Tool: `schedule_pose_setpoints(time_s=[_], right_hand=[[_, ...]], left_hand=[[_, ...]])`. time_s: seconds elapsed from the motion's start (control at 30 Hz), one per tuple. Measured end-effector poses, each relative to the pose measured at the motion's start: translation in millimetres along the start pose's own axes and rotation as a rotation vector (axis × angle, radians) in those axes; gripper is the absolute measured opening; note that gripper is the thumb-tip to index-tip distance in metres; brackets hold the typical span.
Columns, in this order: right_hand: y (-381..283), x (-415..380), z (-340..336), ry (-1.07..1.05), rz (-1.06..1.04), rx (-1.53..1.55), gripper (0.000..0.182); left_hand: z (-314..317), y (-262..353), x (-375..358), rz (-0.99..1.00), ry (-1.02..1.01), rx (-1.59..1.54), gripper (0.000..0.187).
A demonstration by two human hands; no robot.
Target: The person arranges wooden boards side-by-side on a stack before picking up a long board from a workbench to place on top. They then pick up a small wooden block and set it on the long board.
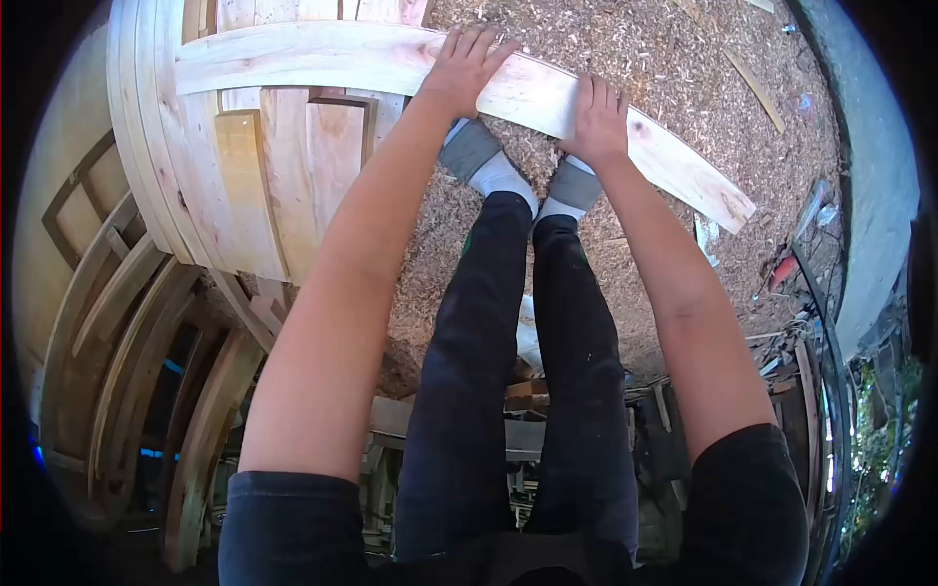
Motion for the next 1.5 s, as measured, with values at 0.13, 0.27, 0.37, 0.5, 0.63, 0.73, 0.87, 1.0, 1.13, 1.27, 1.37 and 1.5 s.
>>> schedule_pose_setpoints(time_s=[0.13, 0.27, 0.37, 0.5, 0.63, 0.73, 0.87, 1.0, 1.13, 1.27, 1.37, 1.5], right_hand=[[1.5, 19.9, 3.4, 0.230, -0.056, -0.005, 0.129], [-4.1, 18.6, 15.9, 0.226, -0.057, 0.028, 0.131], [-6.5, 19.2, 12.9, 0.172, -0.039, 0.032, 0.131], [-2.8, 25.0, 17.5, 0.181, -0.043, 0.043, 0.137], [0.8, 26.0, 23.3, 0.238, -0.091, 0.095, 0.138], [0.9, 25.0, 23.9, 0.248, -0.102, 0.106, 0.139], [2.5, 25.8, 22.8, 0.233, -0.108, 0.110, 0.140], [4.1, 26.1, 22.9, 0.220, -0.118, 0.102, 0.143], [6.5, 26.2, 25.5, 0.230, -0.145, 0.124, 0.145], [6.3, 28.0, 22.4, 0.216, -0.139, 0.111, 0.146], [6.0, 21.8, 16.3, 0.149, -0.138, 0.096, 0.148], [13.1, 14.0, -6.4, 0.000, -0.170, 0.083, 0.154]], left_hand=[[1.6, -13.1, 11.8, 0.087, 0.192, -0.032, 0.139], [19.9, -5.2, 9.3, 0.054, 0.256, 0.087, 0.135], [22.8, -3.9, 9.9, 0.028, 0.252, 0.080, 0.132], [17.5, -4.5, 9.8, 0.023, 0.195, 0.071, 0.134], [13.2, -3.1, 8.5, 0.020, 0.168, 0.048, 0.126], [9.9, -0.8, 6.9, 0.017, 0.133, 0.019, 0.119], [11.5, -1.8, 7.9, 0.019, 0.154, -0.006, 0.123], [11.1, -2.5, 7.6, 0.017, 0.148, -0.006, 0.126], [8.7, -0.7, 7.1, 0.007, 0.106, -0.003, 0.127], [9.7, -1.8, 8.1, 0.004, 0.119, 0.007, 0.124], [22.2, -4.3, 8.7, 0.009, 0.197, 0.043, 0.130], [29.0, 12.4, -16.0, -0.148, 0.337, 0.027, 0.132]])
Point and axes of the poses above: each hand's wrist, its own x-axis towards the middle knuckle, its own z-axis out of the palm, y = z × x, the point moved 1 cm from there along x, towards the middle knuckle, and after that the axes turned 10 degrees about -y, right-handed, at the moved point
